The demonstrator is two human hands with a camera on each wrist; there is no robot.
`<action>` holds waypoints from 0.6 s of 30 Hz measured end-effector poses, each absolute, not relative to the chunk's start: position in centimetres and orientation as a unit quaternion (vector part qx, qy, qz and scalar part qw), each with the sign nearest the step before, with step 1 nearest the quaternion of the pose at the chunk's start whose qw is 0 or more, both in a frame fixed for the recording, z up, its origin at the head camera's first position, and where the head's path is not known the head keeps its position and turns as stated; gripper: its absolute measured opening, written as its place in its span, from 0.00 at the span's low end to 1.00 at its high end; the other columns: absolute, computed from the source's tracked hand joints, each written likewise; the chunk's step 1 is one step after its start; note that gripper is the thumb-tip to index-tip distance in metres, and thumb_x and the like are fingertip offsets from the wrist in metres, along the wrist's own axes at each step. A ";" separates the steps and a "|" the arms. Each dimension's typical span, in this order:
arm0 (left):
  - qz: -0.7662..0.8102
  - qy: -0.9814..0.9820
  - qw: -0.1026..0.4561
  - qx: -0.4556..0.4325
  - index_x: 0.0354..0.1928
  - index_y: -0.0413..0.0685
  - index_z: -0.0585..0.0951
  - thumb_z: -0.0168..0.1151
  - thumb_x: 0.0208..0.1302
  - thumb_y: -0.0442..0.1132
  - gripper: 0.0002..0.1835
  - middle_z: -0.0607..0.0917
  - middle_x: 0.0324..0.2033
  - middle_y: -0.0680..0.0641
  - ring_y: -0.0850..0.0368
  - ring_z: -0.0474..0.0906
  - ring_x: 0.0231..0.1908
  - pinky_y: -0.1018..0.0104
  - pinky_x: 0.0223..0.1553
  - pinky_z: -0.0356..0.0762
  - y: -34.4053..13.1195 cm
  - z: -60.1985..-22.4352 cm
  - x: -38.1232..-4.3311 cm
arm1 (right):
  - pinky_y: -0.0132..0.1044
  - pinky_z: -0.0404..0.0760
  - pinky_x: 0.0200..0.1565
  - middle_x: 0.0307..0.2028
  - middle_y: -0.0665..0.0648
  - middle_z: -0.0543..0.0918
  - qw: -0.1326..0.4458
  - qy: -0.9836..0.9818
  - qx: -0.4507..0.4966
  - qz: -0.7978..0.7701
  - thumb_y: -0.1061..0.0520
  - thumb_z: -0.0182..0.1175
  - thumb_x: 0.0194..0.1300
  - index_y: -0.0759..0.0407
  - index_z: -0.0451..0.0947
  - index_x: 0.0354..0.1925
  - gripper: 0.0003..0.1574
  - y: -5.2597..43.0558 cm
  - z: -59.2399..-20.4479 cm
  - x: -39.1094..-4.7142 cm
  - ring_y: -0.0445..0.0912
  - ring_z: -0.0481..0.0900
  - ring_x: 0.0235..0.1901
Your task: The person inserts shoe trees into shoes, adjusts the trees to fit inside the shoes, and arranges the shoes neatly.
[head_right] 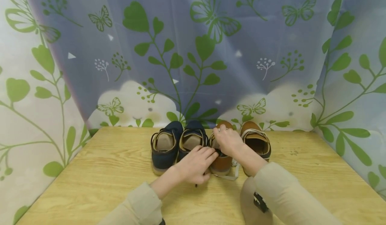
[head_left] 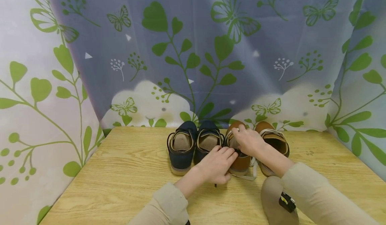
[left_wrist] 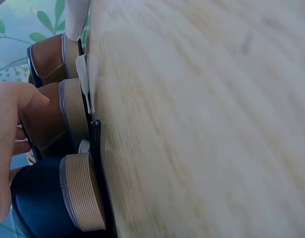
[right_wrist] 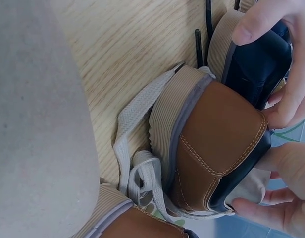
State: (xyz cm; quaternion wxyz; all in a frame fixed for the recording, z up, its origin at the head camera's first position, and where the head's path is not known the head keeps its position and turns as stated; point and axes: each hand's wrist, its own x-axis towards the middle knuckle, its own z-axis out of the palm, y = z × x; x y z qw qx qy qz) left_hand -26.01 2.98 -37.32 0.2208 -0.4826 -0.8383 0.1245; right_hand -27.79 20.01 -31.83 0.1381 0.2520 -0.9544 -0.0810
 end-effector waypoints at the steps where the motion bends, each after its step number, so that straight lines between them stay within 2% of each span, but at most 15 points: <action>1: 0.124 -0.838 0.221 -0.483 0.63 0.47 0.68 0.54 0.57 0.55 0.34 0.71 0.57 0.49 0.55 0.67 0.56 0.61 0.55 0.64 3.0 -37.3 -26.0 | 0.34 0.71 0.17 0.36 0.68 0.72 0.137 -0.955 0.251 -0.080 0.61 0.71 0.48 0.68 0.69 0.45 0.29 20.0 -31.9 -27.8 0.48 0.69 0.16; 18: 0.122 -0.838 0.220 -0.484 0.63 0.47 0.68 0.55 0.57 0.55 0.34 0.71 0.57 0.49 0.55 0.67 0.56 0.60 0.55 0.64 2.9 -37.2 -25.9 | 0.35 0.74 0.19 0.39 0.69 0.70 0.146 -0.952 0.253 -0.088 0.61 0.72 0.46 0.68 0.70 0.47 0.31 19.8 -32.2 -28.0 0.50 0.71 0.17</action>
